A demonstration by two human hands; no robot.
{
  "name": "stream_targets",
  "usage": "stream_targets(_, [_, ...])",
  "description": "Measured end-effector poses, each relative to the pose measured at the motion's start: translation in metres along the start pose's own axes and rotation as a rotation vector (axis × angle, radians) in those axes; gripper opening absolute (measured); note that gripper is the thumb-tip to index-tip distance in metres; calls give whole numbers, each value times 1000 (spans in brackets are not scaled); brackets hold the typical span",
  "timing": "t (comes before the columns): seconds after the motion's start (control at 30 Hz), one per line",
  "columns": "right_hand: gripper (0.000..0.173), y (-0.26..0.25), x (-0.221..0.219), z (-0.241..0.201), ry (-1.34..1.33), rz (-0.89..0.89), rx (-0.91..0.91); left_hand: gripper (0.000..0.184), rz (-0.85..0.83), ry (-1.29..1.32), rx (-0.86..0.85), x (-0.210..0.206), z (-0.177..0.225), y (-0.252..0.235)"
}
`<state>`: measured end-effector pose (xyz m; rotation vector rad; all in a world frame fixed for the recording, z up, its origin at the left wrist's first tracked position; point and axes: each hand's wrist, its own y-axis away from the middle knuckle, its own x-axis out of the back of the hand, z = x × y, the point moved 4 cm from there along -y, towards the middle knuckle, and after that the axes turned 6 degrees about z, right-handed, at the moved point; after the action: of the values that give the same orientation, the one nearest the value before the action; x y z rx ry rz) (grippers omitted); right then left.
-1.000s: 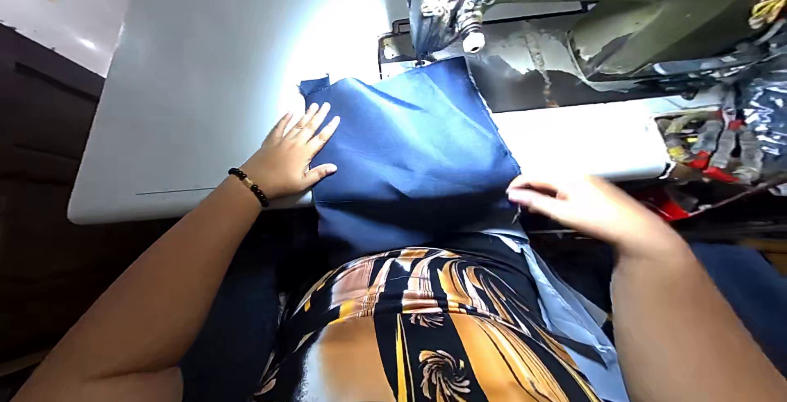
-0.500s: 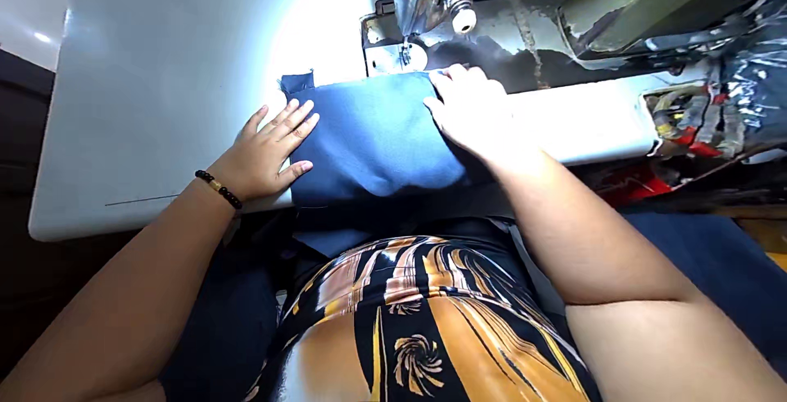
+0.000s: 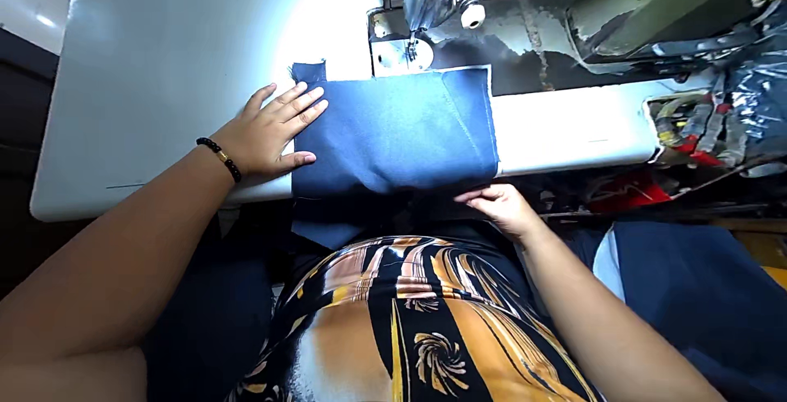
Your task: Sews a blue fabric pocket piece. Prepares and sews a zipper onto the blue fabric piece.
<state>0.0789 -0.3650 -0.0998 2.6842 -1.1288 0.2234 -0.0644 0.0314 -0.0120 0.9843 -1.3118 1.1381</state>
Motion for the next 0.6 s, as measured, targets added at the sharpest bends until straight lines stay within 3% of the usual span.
stream_targets(0.1, [25,13,29,-18,34,-46,113,93,-3,4,21,1,13,-7])
stream_targets(0.23, [31,22,132,-63,164,45,195,87,41,83,135,-4,72,-51])
stream_targets(0.33, [21,1,193,-83,565,46,157,84,19,185,195,-10,112,-96])
stream_targets(0.4, [12,-13,208,-98,920,28,-19,84,25,216,198,-16,116,-111])
stream_targets(0.47, [21,-29,189,-119,1117,104,37,86,52,243,176,-19,111,-114])
stream_targets(0.53, [31,-47,118,-157,1130,84,260,87,48,237,153,-19,107,-113])
stream_targets(0.6, [31,-76,45,-168,995,-18,576,88,81,279,148,-17,104,-113])
